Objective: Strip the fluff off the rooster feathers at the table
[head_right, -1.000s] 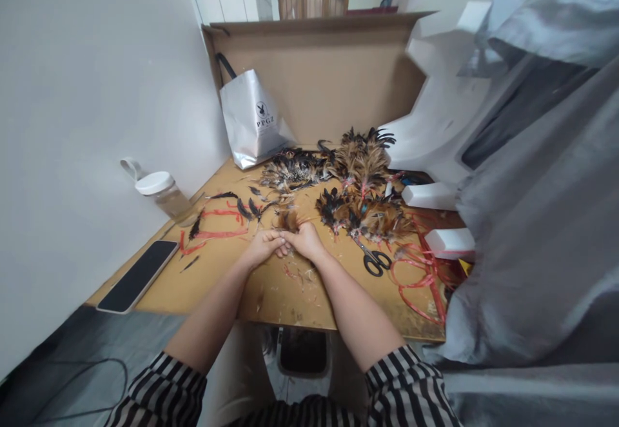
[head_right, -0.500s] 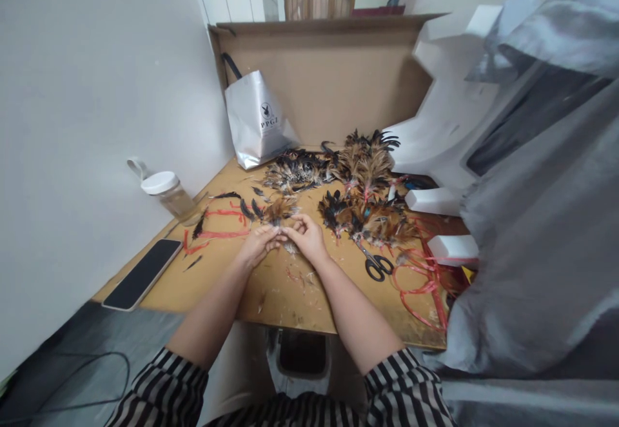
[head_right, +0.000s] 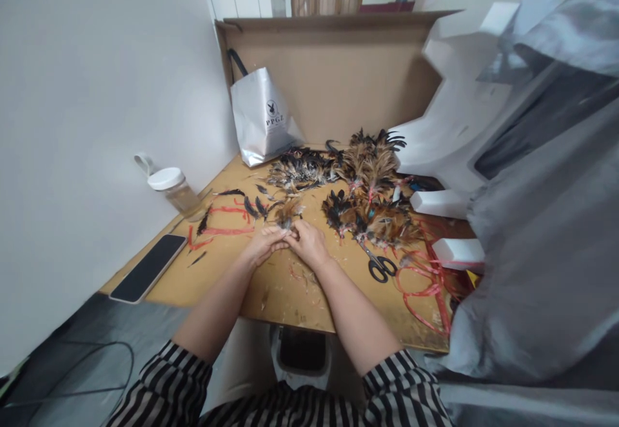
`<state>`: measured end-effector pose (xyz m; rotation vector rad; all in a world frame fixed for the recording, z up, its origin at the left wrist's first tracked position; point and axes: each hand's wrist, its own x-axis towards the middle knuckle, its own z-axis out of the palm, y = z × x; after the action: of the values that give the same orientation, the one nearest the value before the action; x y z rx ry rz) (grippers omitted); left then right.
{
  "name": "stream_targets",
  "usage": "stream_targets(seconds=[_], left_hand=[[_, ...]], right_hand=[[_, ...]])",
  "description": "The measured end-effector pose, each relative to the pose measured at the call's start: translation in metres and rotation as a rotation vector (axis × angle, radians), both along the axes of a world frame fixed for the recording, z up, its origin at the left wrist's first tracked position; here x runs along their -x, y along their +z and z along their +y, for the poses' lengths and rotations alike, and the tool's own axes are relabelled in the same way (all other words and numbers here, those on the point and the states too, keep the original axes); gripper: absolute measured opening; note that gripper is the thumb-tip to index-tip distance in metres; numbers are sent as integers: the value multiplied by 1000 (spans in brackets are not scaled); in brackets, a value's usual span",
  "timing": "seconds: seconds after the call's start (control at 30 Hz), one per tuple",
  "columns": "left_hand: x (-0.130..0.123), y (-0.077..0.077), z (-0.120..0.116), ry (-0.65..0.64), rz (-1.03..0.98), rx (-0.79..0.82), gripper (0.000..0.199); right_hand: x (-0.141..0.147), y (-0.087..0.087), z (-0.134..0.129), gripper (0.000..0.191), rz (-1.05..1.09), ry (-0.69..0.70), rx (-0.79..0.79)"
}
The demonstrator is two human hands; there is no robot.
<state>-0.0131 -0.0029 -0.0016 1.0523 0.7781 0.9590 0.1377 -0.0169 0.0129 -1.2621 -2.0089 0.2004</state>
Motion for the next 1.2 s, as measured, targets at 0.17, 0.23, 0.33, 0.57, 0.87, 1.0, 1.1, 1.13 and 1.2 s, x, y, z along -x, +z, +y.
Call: stream_targets(seconds=[0.17, 0.23, 0.33, 0.57, 0.87, 1.0, 1.1, 1.13, 1.2], left_hand=[[-1, -1, 1, 23, 74, -48, 36], [1, 1, 1, 54, 70, -66, 34], [12, 5, 0, 177, -32, -63, 27], [50, 0, -9, 336, -361, 71, 10], [56, 0, -16, 233, -541, 73, 5], [62, 0, -20, 198, -535, 59, 11], [67, 1, -21, 239, -595, 15, 15], [68, 1, -20, 257, -615, 4, 16], [71, 1, -19, 285, -638, -5, 18]], right_hand=[[-1, -2, 2, 28, 0, -19, 3], [-1, -2, 1, 28, 22, -3, 5], [-2, 0, -1, 32, 70, 51, 7], [-1, -2, -1, 21, 133, 44, -8], [33, 12, 12, 17, -103, 132, 53], [64, 26, 24, 15, -231, 125, 69], [87, 26, 32, 14, -281, 96, 133], [94, 24, 34, 13, -287, 90, 157], [106, 19, 38, 11, -269, 94, 203]])
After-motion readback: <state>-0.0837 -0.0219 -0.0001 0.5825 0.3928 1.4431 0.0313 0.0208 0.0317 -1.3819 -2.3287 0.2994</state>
